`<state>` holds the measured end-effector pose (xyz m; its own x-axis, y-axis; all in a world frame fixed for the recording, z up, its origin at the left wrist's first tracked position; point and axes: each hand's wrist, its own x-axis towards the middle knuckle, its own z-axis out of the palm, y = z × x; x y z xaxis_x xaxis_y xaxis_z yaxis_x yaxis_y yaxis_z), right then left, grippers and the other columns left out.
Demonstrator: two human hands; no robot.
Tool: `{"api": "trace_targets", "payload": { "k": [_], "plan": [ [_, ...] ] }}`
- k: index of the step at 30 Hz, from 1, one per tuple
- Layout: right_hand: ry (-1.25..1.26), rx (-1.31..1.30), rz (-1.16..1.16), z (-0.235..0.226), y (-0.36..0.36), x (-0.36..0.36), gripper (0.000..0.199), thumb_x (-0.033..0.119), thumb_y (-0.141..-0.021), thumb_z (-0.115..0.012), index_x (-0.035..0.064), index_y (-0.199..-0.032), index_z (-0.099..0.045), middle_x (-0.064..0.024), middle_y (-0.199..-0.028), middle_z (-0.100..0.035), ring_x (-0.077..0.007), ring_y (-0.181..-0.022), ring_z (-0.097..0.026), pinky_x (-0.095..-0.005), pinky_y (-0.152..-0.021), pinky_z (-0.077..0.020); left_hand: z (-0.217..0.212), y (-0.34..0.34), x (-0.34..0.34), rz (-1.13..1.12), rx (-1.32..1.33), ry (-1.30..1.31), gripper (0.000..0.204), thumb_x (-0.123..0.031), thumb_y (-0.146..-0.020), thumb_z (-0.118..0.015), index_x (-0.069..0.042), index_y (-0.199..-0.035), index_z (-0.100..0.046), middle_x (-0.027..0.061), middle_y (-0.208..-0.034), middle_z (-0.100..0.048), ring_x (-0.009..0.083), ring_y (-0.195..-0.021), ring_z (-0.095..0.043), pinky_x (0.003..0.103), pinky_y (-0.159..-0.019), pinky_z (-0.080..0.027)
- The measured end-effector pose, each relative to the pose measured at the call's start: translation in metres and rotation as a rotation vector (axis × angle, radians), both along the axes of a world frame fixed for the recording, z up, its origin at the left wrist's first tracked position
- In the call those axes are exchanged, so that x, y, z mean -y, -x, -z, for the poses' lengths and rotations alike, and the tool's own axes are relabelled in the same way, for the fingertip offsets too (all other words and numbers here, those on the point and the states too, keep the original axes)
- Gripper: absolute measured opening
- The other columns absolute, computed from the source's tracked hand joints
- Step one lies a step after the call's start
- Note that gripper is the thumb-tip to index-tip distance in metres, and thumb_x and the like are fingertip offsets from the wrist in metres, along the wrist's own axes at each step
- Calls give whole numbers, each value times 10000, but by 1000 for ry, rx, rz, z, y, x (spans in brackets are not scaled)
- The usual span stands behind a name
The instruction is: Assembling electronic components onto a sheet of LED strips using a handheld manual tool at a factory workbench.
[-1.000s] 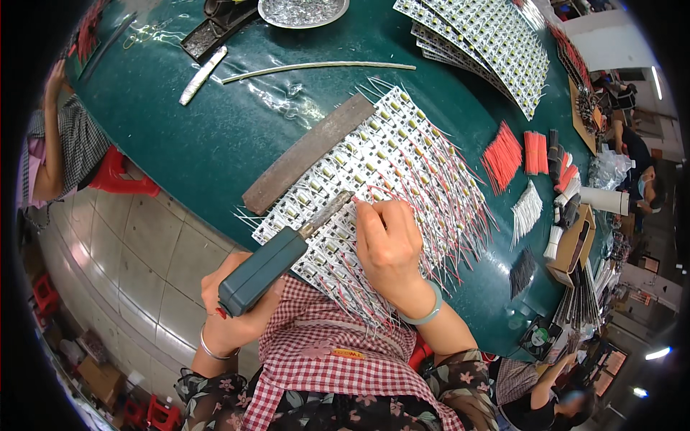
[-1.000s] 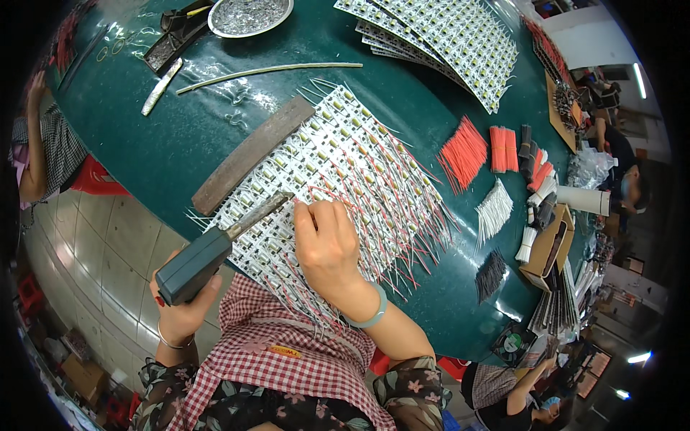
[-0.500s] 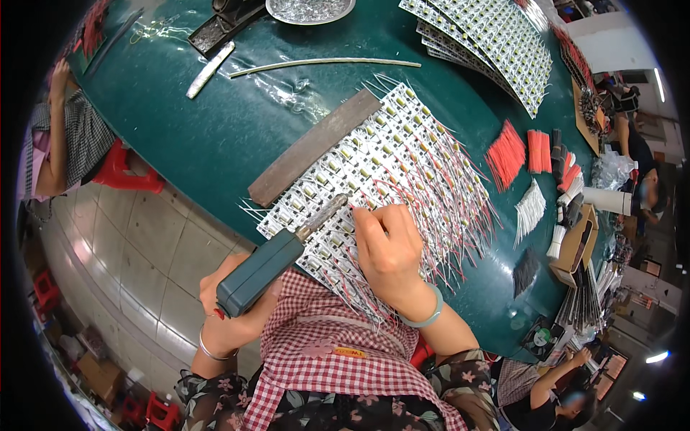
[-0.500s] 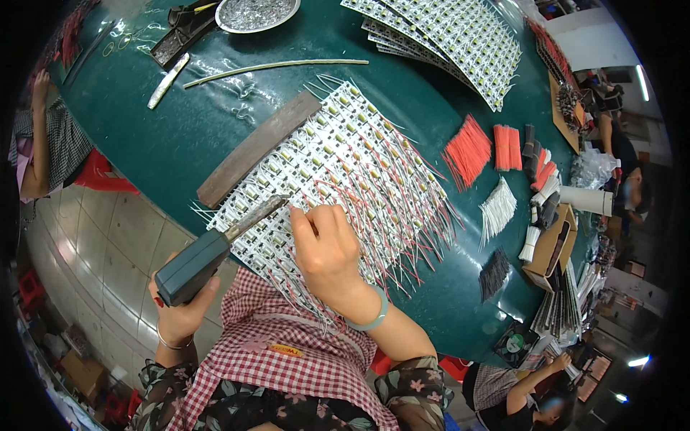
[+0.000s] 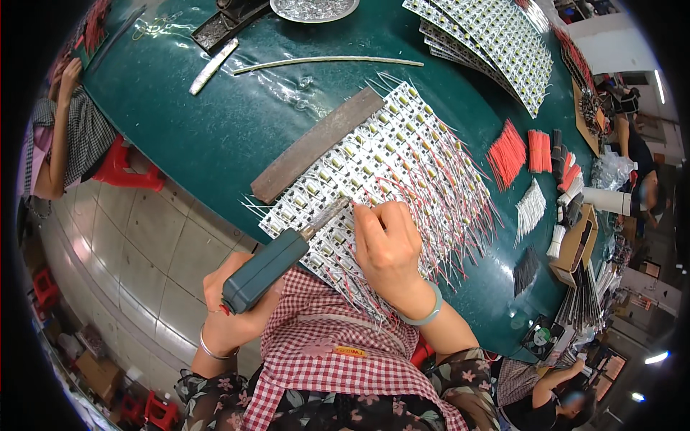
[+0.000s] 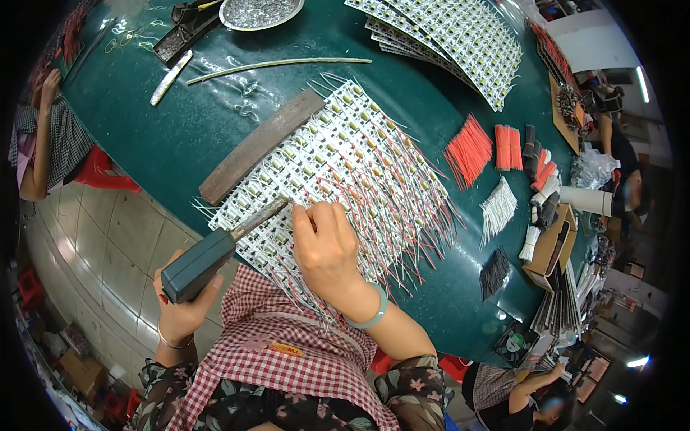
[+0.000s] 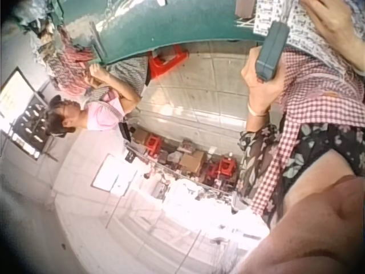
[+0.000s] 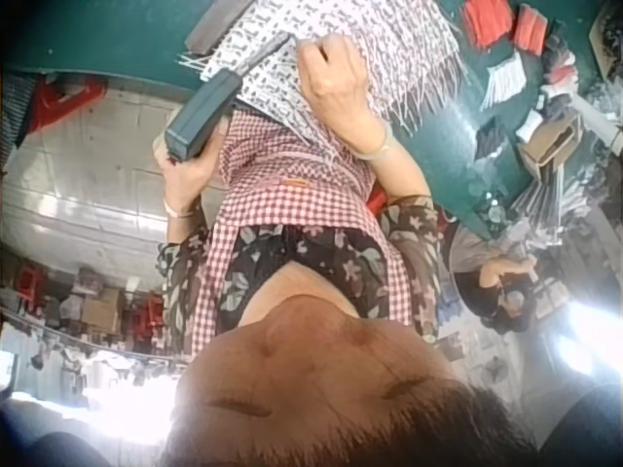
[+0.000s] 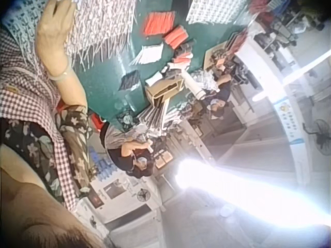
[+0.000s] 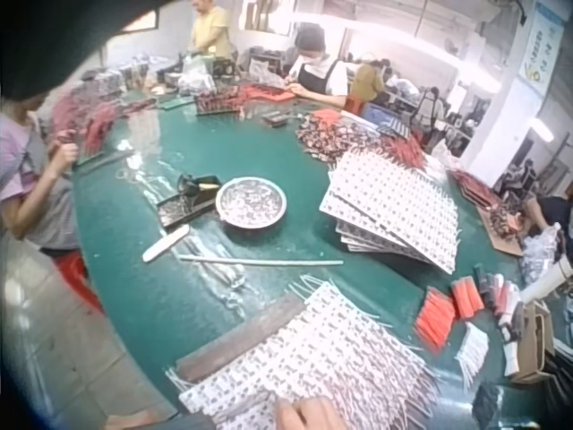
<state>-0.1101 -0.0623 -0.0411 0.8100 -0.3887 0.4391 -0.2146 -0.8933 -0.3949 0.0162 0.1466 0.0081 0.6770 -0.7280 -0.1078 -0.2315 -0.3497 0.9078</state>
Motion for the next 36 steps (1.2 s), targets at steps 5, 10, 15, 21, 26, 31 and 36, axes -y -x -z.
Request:
{"api": "trace_targets", "payload": {
  "k": [5, 10, 15, 21, 26, 31, 36],
  "plan": [
    [1, -9, -11, 0, 0, 0, 258, -75, -769, -684, -42, -1025, -680, -90, -817, -515, -241, -727, -528, -343, -577, -449, 1, 1, 0, -28, -9, 15, 222, -48, -767, -797, 39, -924, -667, 88, -780, -642, 158, -650, -600, 277, -619, -476],
    [16, -15, -7, 1, 0, 0, 243, -73, -778, -685, -42, -1019, -673, -89, -806, -502, -240, -726, -523, -342, -581, -447, 3, 1, -2, -21, 52, 71, 222, -19, -769, -793, 42, -942, -669, 96, -800, -651, 166, -655, -626, 276, -615, -488],
    [33, -7, -3, 1, -2, -1, 215, -68, -788, -692, -40, -999, -664, -89, -795, -485, -243, -727, -523, -343, -584, -446, 7, 2, -7, -37, 85, 93, 233, -17, -765, -791, 50, -955, -674, 98, -824, -662, 171, -659, -632, 277, -620, -498],
    [56, 42, 10, 2, -2, -2, 205, -51, -788, -707, -23, -986, -666, -81, -798, -503, -240, -711, -531, -343, -582, -444, 7, 6, -11, -82, 42, 95, 251, -21, -770, -794, 50, -983, -682, 94, -844, -677, 175, -667, -639, 273, -629, -504],
    [17, 33, -14, -5, 1, -10, 203, -45, -789, -717, -11, -983, -666, -78, -794, -510, -238, -706, -533, -347, -583, -442, 8, 6, -17, -58, 66, 93, 258, -21, -774, -799, 51, -992, -680, 92, -845, -680, 164, -668, -637, 269, -631, -503],
    [1, 34, -14, 0, 2, -13, 192, -40, -793, -722, -1, -970, -656, -75, -782, -508, -239, -698, -526, -351, -579, -436, 4, 7, -21, -56, 42, 69, 253, -14, -771, -799, 47, -982, -674, 91, -834, -677, 152, -669, -633, 265, -625, -498],
    [15, 30, -19, 2, 1, -15, 173, -30, -807, -717, 1, -965, -653, -74, -778, -507, -241, -696, -528, -357, -579, -436, 4, 6, -25, -37, 27, 47, 243, -17, -775, -802, 45, -970, -671, 89, -814, -672, 147, -666, -628, 264, -624, -495]
  ]
}}
